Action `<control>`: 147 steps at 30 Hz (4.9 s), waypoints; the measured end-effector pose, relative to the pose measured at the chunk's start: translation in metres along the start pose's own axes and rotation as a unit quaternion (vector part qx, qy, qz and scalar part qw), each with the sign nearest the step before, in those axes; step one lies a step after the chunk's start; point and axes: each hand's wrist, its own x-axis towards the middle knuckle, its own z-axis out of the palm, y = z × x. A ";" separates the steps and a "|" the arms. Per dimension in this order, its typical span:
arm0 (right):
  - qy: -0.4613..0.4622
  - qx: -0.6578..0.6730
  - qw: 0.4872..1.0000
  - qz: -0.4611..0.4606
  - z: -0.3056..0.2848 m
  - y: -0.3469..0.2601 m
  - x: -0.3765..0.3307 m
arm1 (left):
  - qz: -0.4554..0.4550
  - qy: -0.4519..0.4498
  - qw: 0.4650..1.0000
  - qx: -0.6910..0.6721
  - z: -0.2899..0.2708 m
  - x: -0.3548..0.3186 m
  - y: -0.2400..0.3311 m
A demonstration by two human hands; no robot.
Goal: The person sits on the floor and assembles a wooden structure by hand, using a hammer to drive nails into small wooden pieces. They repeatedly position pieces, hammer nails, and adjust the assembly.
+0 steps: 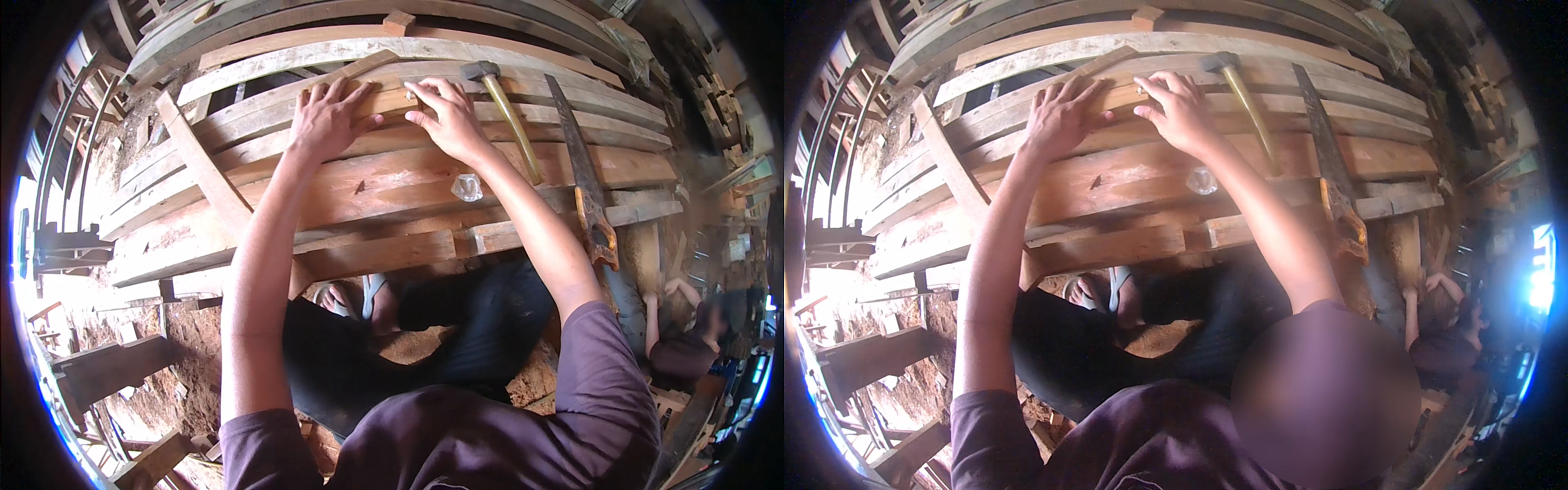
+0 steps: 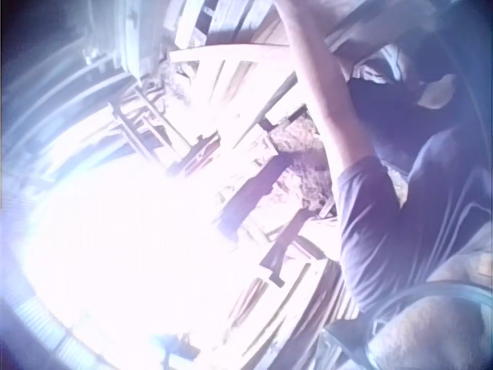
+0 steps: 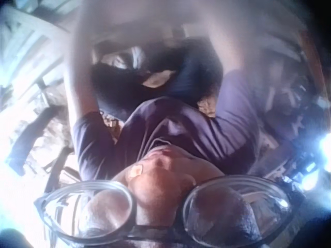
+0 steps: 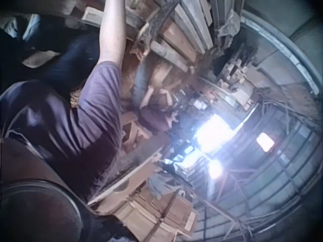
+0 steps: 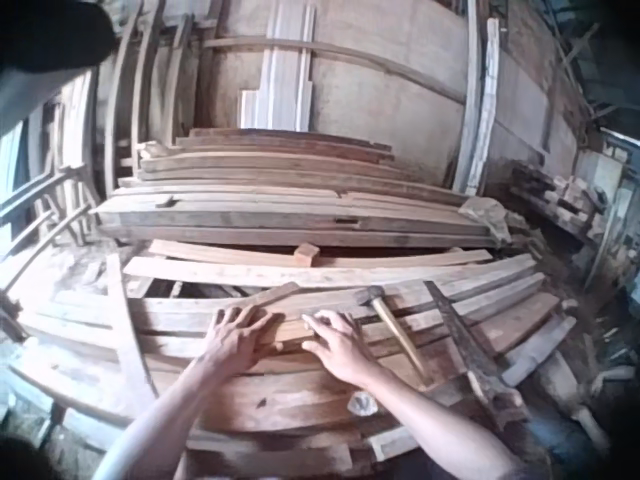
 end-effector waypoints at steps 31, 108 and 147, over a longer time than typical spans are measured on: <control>-0.032 0.077 0.990 0.117 0.004 0.003 0.029 | 0.015 0.024 1.000 -0.005 -0.002 0.000 -0.003; 0.092 0.370 0.919 0.100 -0.103 -0.090 0.005 | -0.007 -0.194 0.676 -0.710 -0.098 -0.020 -0.010; 0.089 0.140 0.986 0.033 -0.109 -0.073 -0.011 | 0.112 0.172 0.978 -0.030 -0.100 -0.012 0.031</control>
